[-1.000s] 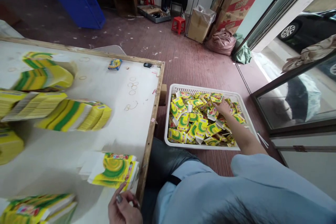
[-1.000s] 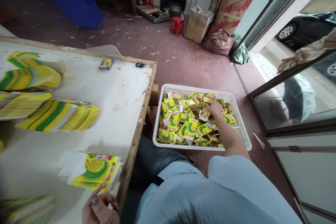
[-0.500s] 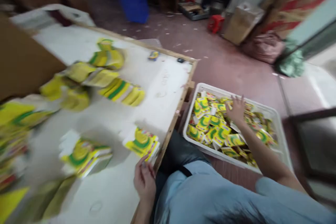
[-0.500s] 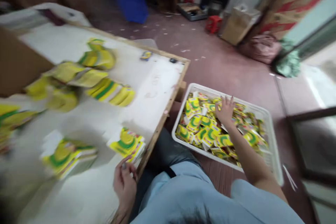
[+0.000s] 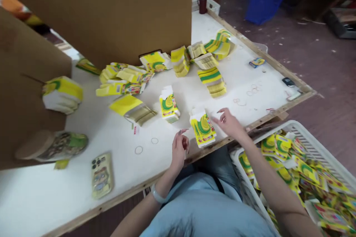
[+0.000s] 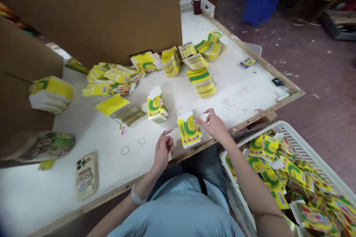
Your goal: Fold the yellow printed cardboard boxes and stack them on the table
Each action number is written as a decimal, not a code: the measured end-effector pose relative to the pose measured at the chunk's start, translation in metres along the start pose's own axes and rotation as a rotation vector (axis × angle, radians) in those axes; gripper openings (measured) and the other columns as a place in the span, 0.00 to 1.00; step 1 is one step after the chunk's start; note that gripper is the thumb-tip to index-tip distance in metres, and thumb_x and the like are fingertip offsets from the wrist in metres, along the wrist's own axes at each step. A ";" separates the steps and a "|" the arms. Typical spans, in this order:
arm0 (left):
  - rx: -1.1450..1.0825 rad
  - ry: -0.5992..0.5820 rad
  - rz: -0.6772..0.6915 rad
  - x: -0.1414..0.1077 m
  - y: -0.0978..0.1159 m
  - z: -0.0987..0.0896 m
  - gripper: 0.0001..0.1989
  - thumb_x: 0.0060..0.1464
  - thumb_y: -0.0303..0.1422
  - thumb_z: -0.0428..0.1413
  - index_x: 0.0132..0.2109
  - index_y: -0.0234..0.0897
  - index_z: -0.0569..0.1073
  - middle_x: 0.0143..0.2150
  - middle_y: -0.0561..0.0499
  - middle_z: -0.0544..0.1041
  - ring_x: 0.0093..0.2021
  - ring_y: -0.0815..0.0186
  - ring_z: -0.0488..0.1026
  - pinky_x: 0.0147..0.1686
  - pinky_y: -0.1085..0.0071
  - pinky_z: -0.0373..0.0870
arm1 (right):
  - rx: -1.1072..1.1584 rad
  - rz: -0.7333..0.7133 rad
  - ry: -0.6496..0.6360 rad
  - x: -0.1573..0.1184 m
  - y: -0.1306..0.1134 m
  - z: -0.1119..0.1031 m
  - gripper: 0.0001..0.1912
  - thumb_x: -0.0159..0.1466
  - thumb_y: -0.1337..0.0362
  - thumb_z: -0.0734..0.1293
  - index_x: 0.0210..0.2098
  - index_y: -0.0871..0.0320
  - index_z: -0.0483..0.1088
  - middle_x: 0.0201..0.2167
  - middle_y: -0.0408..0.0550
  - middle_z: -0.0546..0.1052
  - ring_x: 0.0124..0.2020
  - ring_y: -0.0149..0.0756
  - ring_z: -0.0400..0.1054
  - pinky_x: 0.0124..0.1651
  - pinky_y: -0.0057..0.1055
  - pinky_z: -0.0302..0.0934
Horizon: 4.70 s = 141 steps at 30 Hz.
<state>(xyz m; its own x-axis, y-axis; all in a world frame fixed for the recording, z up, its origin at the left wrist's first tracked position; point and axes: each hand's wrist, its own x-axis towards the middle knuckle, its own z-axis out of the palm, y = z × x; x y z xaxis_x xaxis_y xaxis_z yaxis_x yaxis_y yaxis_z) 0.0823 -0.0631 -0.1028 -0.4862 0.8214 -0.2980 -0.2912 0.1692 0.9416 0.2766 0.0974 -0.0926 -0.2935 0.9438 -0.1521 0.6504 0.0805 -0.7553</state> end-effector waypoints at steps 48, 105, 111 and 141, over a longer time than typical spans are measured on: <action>0.264 -0.705 0.346 -0.011 0.012 0.019 0.38 0.69 0.49 0.53 0.77 0.42 0.49 0.76 0.35 0.59 0.74 0.49 0.62 0.71 0.52 0.64 | 0.617 -0.272 0.168 -0.081 -0.051 0.067 0.23 0.76 0.44 0.54 0.54 0.52 0.70 0.53 0.56 0.79 0.58 0.47 0.74 0.64 0.48 0.68; 0.437 -0.550 0.123 -0.064 0.010 -0.035 0.28 0.72 0.48 0.48 0.70 0.38 0.70 0.51 0.42 0.84 0.45 0.59 0.81 0.52 0.61 0.78 | 0.916 0.069 -0.616 -0.162 -0.028 0.024 0.26 0.66 0.56 0.72 0.63 0.51 0.72 0.46 0.47 0.84 0.44 0.36 0.81 0.43 0.34 0.78; 0.453 -0.532 0.214 -0.050 0.005 -0.021 0.29 0.74 0.47 0.45 0.74 0.39 0.60 0.28 0.56 0.71 0.24 0.68 0.64 0.27 0.72 0.66 | 0.782 0.071 -0.249 -0.163 -0.023 0.039 0.19 0.70 0.48 0.67 0.53 0.51 0.79 0.42 0.47 0.85 0.40 0.37 0.80 0.39 0.33 0.76; 0.346 -0.169 0.325 -0.008 0.016 -0.020 0.20 0.67 0.49 0.56 0.56 0.40 0.70 0.37 0.53 0.76 0.27 0.72 0.73 0.24 0.77 0.69 | 0.132 -0.125 0.095 -0.041 -0.017 0.017 0.28 0.70 0.38 0.61 0.24 0.51 0.55 0.20 0.39 0.59 0.24 0.33 0.54 0.31 0.32 0.49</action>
<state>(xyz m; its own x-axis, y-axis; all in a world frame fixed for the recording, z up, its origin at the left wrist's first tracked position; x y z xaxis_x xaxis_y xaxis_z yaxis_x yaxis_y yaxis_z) 0.0651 -0.0778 -0.0881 -0.3582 0.9334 0.0217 0.1567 0.0372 0.9869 0.2654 0.0520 -0.0848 -0.2940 0.9558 0.0040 0.5136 0.1616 -0.8427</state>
